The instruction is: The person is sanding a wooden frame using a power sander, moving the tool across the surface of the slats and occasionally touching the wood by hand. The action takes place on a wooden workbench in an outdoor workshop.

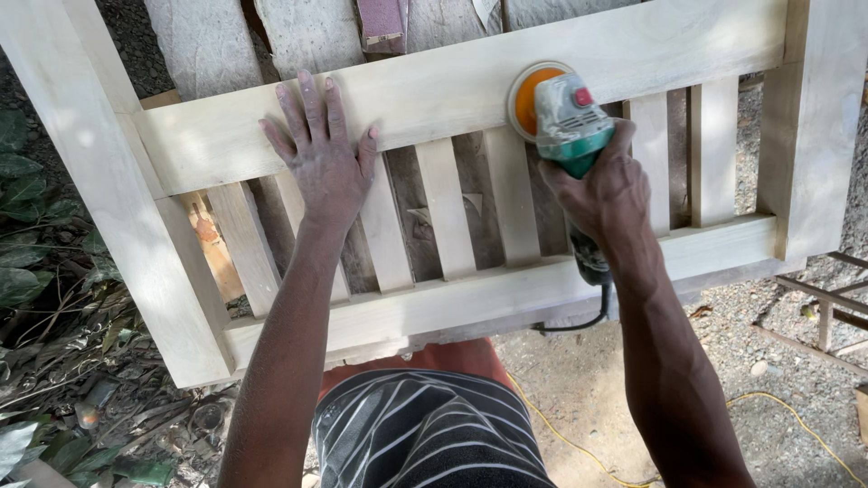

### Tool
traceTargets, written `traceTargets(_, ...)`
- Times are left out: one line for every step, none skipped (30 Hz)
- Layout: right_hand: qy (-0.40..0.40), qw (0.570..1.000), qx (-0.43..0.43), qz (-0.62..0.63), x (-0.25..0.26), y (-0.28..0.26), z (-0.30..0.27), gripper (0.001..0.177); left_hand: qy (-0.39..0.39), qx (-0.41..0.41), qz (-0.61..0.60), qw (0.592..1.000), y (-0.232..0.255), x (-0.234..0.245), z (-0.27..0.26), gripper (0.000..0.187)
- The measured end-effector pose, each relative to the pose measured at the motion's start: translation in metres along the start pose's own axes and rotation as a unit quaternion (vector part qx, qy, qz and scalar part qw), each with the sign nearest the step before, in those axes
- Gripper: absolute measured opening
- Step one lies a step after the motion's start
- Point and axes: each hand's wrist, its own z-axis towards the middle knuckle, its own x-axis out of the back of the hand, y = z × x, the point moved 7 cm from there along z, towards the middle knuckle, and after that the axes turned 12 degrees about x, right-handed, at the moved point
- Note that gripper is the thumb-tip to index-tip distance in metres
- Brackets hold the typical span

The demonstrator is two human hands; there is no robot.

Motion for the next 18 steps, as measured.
traceTargets(0.014, 1.000, -0.014, 0.013, 0.008, 0.010, 0.002, 0.067, 0.005, 0.000, -0.002, 1.000, -0.001, 0.000, 0.000, 0.080)
traceTargets(0.028, 0.999, -0.028, 0.027, 0.016, 0.019, 0.003, 0.066, 0.012, -0.002, -0.006, 1.000, -0.002, 0.001, 0.001, 0.080)
traceTargets(0.043, 0.998, -0.027, 0.023, 0.025, 0.025, 0.005, 0.068, 0.016, -0.003, -0.009, 1.000, -0.004, 0.001, -0.002, 0.081)
traceTargets(0.058, 0.998, -0.026, 0.019, 0.034, 0.030, 0.007, 0.070, 0.021, -0.003, -0.012, 1.000, -0.008, 0.001, -0.005, 0.082)
traceTargets(0.074, 0.997, -0.024, 0.014, 0.042, 0.034, 0.009, 0.072, 0.027, -0.006, -0.020, 0.999, -0.014, 0.003, -0.009, 0.082)
traceTargets(0.076, 0.996, -0.041, 0.009, 0.044, 0.038, 0.010, 0.073, 0.034, -0.009, -0.029, 0.999, -0.023, 0.006, -0.014, 0.083)
traceTargets(0.080, 0.995, -0.056, 0.006, 0.045, 0.039, 0.015, 0.074, 0.044, -0.011, -0.038, 0.998, -0.031, 0.010, -0.015, 0.084)
traceTargets(0.084, 0.994, -0.070, 0.003, 0.047, 0.039, 0.018, 0.075, 0.064, 0.001, -0.048, 0.997, -0.038, 0.014, -0.018, 0.083)
traceTargets(0.089, 0.994, -0.057, 0.007, 0.046, 0.034, 0.019, 0.077, 0.084, 0.017, -0.053, 0.995, -0.049, 0.021, -0.023, 0.082)
traceTargets(0.093, 0.995, -0.045, 0.011, 0.045, 0.026, 0.017, 0.079, 0.105, 0.032, -0.058, 0.992, -0.061, 0.028, -0.027, 0.080)
traceTargets(0.094, 0.995, -0.029, 0.017, 0.039, 0.015, 0.018, 0.082, 0.101, 0.035, -0.071, 0.992, -0.069, 0.032, -0.031, 0.079)
traceTargets(0.084, 0.996, -0.020, 0.005, 0.029, 0.002, 0.019, 0.081, 0.099, 0.036, -0.084, 0.991, -0.072, 0.033, -0.035, 0.079)
traceTargets(0.074, 0.997, -0.011, -0.006, 0.019, -0.012, 0.019, 0.079, 0.095, 0.038, -0.097, 0.990, -0.071, 0.035, -0.041, 0.078)
traceTargets(0.064, 0.998, -0.001, -0.018, 0.008, -0.027, 0.020, 0.078, 0.066, 0.046, -0.121, 0.989, -0.067, 0.032, -0.049, 0.077)
traceTargets(0.054, 0.998, 0.002, -0.020, -0.004, -0.042, 0.018, 0.076, 0.036, 0.048, -0.149, 0.987, -0.056, 0.028, -0.059, 0.076)
traceTargets(0.045, 0.999, 0.006, -0.023, -0.020, -0.059, 0.016, 0.075, 0.018, 0.043, -0.185, 0.982, -0.044, 0.028, -0.072, 0.075)
traceTargets(0.036, 0.999, 0.006, -0.028, -0.033, -0.074, 0.012, 0.073, -0.002, 0.035, -0.222, 0.974, -0.031, 0.028, -0.088, 0.074)
traceTargets(0.023, 0.999, 0.016, -0.041, -0.046, -0.090, 0.010, 0.074, -0.039, 0.049, -0.280, 0.958, -0.023, 0.026, -0.103, 0.069)
